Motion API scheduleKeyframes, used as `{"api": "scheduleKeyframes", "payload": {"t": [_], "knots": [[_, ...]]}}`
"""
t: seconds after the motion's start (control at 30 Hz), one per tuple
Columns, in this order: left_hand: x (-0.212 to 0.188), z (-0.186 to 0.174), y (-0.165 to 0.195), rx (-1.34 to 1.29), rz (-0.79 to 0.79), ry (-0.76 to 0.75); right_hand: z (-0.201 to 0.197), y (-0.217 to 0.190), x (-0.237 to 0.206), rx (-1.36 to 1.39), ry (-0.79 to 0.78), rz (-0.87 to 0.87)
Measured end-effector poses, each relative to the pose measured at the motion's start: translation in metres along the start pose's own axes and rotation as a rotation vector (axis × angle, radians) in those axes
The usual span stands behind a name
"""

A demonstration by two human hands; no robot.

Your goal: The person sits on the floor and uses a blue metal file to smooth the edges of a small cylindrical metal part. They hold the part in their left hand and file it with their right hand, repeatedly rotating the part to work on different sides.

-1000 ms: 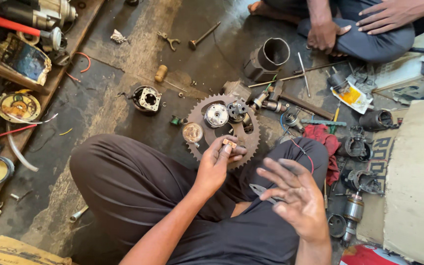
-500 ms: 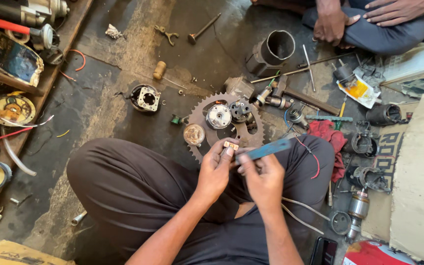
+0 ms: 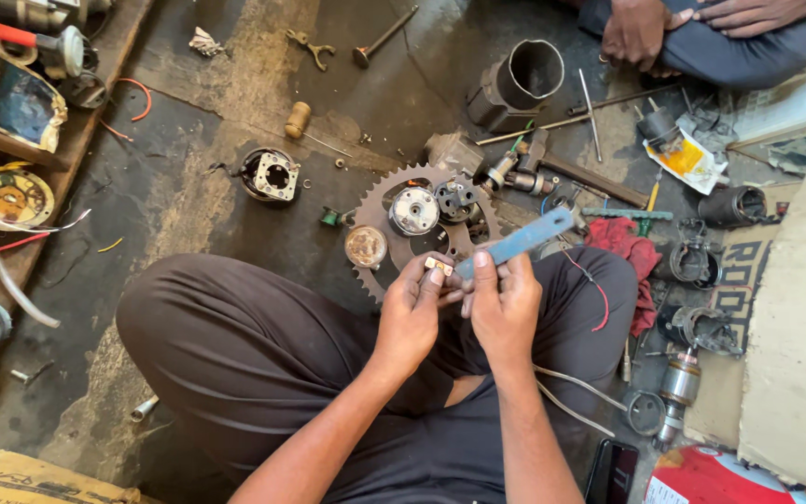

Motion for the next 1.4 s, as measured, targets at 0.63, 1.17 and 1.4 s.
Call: {"api": "scheduleKeyframes", "payload": {"t": [0.63, 1.17, 1.4], "knots": [[-0.002, 0.003, 0.002, -0.018, -0.057, 0.12, 0.007, -0.004, 0.005, -0.243, -0.003, -0.156], [-0.009, -0.003, 0.005, 0.049, -0.106, 0.196, 0.015, -0.005, -0.002, -0.185, -0.035, -0.169], [-0.012, -0.004, 0.007, 0.065, -0.125, 0.205, 0.015, -0.008, -0.005, -0.223, -0.014, -0.169]]}}
Point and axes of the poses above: each hand's wrist, its own x-axis towards the middle knuckle, its own z-axis out of the palm, y = z × x, the point moved 9 cm from there along x, towards the middle knuckle, and after that the axes turned 10 degrees about x, right-handed, at the moved point
